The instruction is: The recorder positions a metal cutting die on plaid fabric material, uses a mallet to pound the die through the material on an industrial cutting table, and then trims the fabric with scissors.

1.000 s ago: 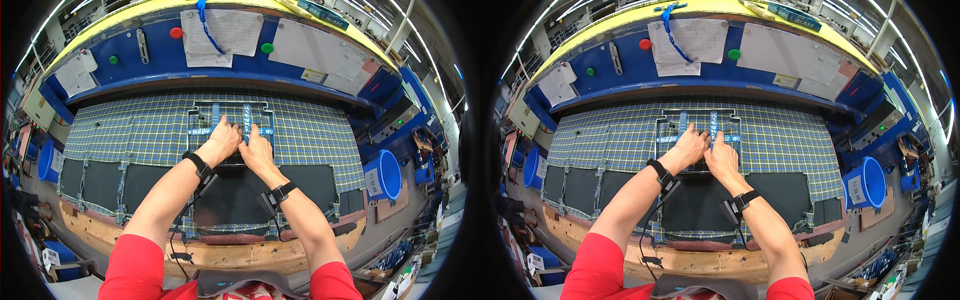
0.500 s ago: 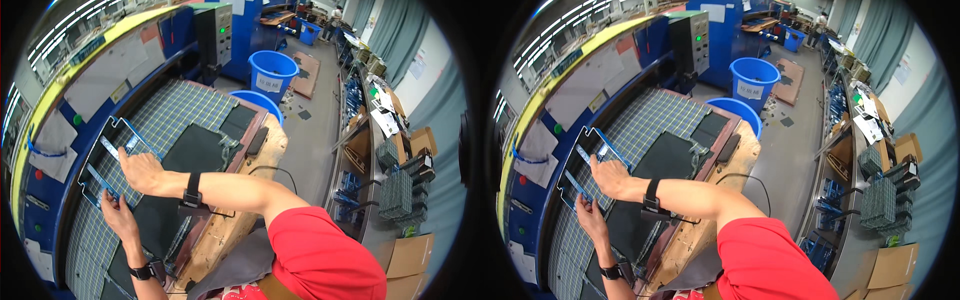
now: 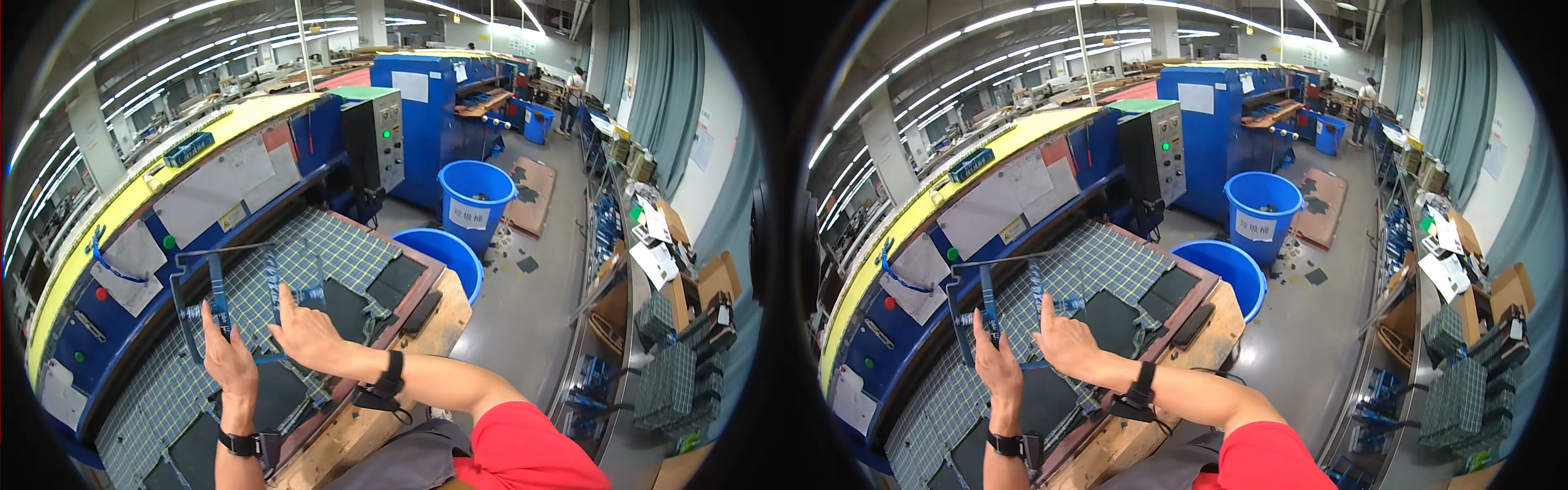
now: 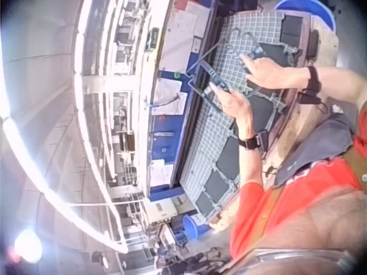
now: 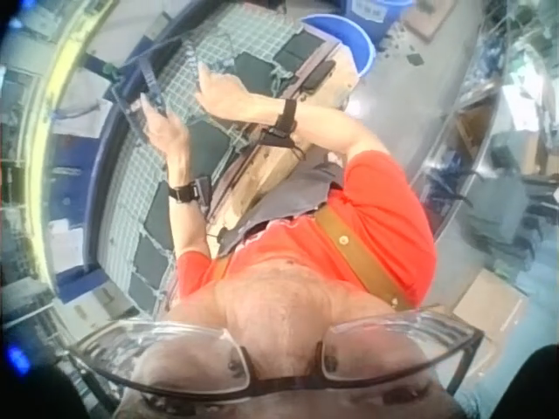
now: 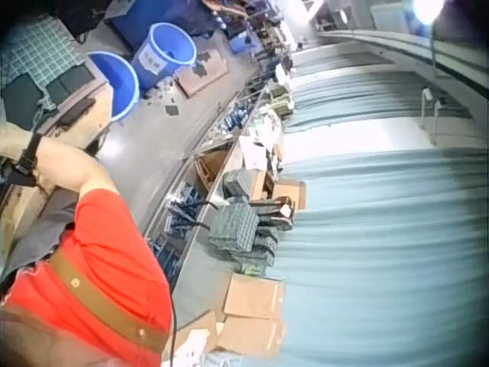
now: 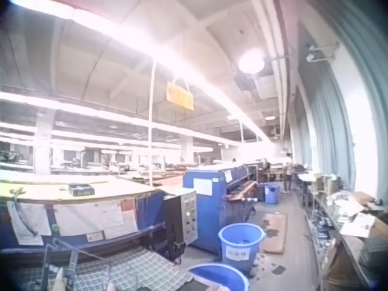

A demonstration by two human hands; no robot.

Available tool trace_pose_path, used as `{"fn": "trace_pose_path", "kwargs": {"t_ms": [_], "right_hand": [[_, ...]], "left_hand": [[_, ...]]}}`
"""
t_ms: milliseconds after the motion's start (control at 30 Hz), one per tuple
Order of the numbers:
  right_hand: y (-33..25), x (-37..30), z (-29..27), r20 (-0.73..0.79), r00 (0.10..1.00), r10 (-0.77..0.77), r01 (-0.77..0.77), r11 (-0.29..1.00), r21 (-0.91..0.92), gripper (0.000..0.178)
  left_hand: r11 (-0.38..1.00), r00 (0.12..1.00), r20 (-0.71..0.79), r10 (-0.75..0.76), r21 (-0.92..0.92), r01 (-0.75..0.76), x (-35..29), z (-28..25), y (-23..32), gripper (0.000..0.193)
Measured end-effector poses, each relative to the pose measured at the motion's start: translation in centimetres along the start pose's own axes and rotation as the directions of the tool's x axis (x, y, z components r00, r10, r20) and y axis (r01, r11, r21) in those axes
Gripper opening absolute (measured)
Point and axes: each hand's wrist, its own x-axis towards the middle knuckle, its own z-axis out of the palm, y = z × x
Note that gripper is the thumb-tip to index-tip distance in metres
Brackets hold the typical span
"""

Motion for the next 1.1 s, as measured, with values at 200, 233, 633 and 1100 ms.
{"fn": "trace_pose_path", "kwargs": {"t_ms": [200,233,633,1100], "right_hand": [[4.4,0.8,-12.1,0.040,0.885,-0.464,0.421,0.760,-0.495,0.043],[4.9,1.5,-14.1,0.100,0.753,-0.651,0.581,0.586,-0.564,0.042],[17.8,-0.8,-24.8,0.534,0.433,-0.726,0.857,0.148,-0.494,0.035],[23.7,6.2,-24.4,0.146,0.824,-0.547,0.536,0.670,-0.513,0.049]], "left_hand": [[0.975,0.936,0.295,0.194,0.046,-0.217,2.0,0.8,8.5,0.068],[0.954,0.926,0.253,0.279,0.038,-0.298,1.9,2.2,9.3,0.066],[0.524,0.413,0.419,0.809,-0.196,-0.829,1.7,8.4,22.1,0.071],[0.879,0.884,-0.012,0.468,-0.098,-0.467,8.4,5.5,14.7,0.031]]}}
